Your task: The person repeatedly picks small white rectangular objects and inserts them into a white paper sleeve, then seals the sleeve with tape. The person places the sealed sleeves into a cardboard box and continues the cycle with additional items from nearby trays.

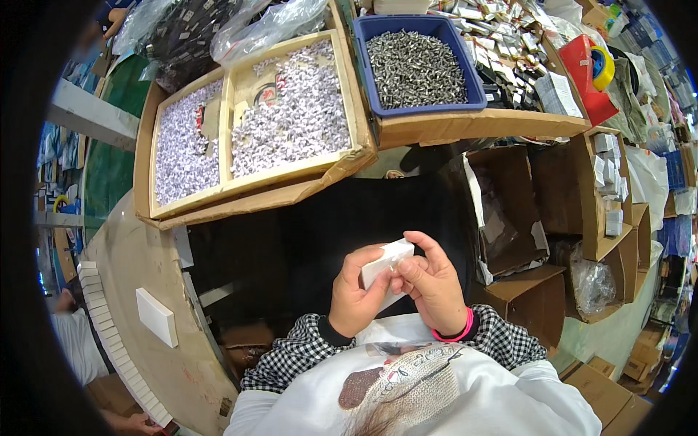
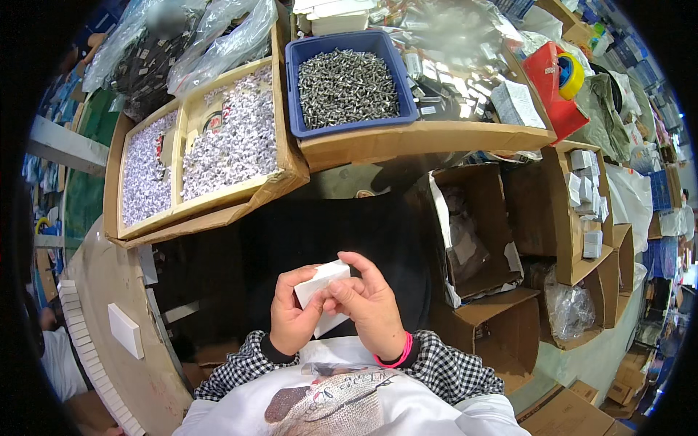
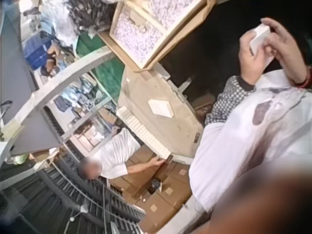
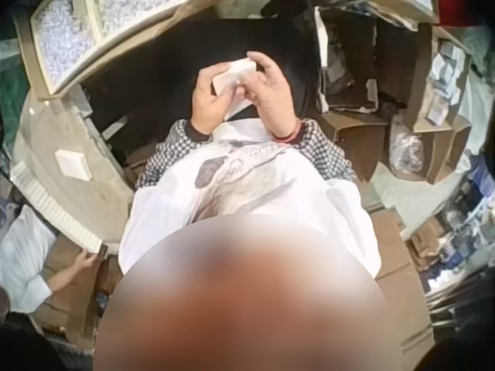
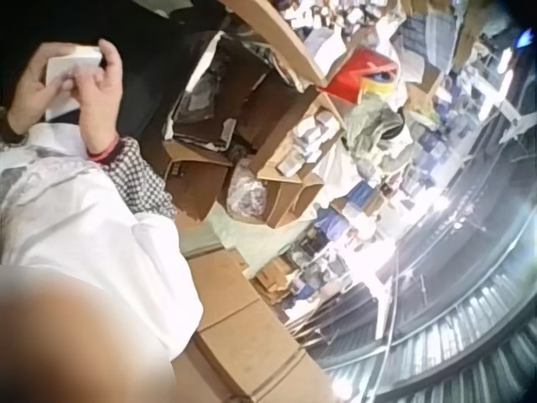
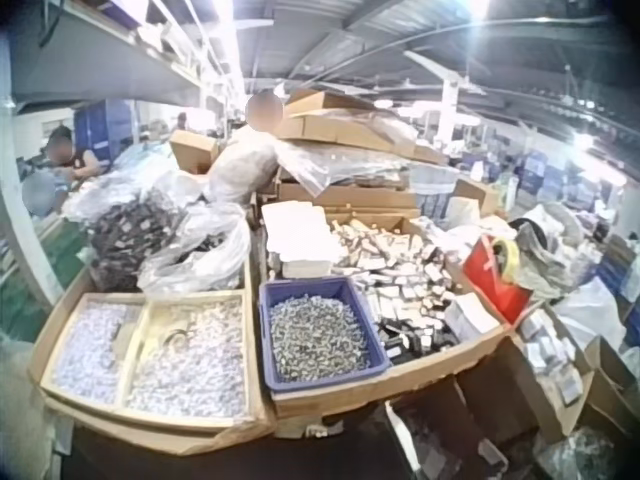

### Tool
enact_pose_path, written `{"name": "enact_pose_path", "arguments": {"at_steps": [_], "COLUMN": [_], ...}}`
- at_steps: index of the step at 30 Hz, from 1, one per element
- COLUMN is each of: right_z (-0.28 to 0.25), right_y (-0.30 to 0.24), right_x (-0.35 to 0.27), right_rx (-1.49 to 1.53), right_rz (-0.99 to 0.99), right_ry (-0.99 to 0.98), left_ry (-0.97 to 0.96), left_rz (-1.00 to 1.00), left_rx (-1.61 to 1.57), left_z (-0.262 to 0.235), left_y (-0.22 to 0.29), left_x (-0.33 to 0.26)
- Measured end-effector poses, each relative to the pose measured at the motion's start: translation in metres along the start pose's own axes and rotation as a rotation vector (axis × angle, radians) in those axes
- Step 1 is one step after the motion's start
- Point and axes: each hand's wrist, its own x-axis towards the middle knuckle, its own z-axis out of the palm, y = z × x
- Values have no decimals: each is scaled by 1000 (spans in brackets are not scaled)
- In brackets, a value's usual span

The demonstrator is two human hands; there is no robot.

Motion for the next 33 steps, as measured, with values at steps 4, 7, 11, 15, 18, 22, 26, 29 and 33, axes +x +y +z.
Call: {"name": "enact_pose_path", "arguments": {"at_steps": [4,7,11,15,18,22,26,29,33], "right_z": [3,4,7,11,11,9,6,3,-10], "right_y": [0,0,-2,-6,-7,-4,-9,-16,-18], "right_x": [2,3,3,3,5,6,7,5,6], "right_rx": [-27,-78,-110,-131,-144,-150,-263,-339,-560], "right_rz": [-54,-66,-68,-56,-50,-58,12,36,193], "right_ry": [35,43,56,73,83,113,112,91,-74], "left_ry": [3,-9,-33,-45,-49,-62,-61,-49,11], "left_rz": [14,23,-23,12,150,85,-29,-32,-223], "left_rx": [31,44,37,119,253,176,137,155,-113], "left_z": [-1,-1,-2,-4,-5,-3,-2,-2,1], "left_y": [4,6,13,20,17,11,8,6,-1], "left_x": [-1,-2,0,6,12,10,4,1,1]}}
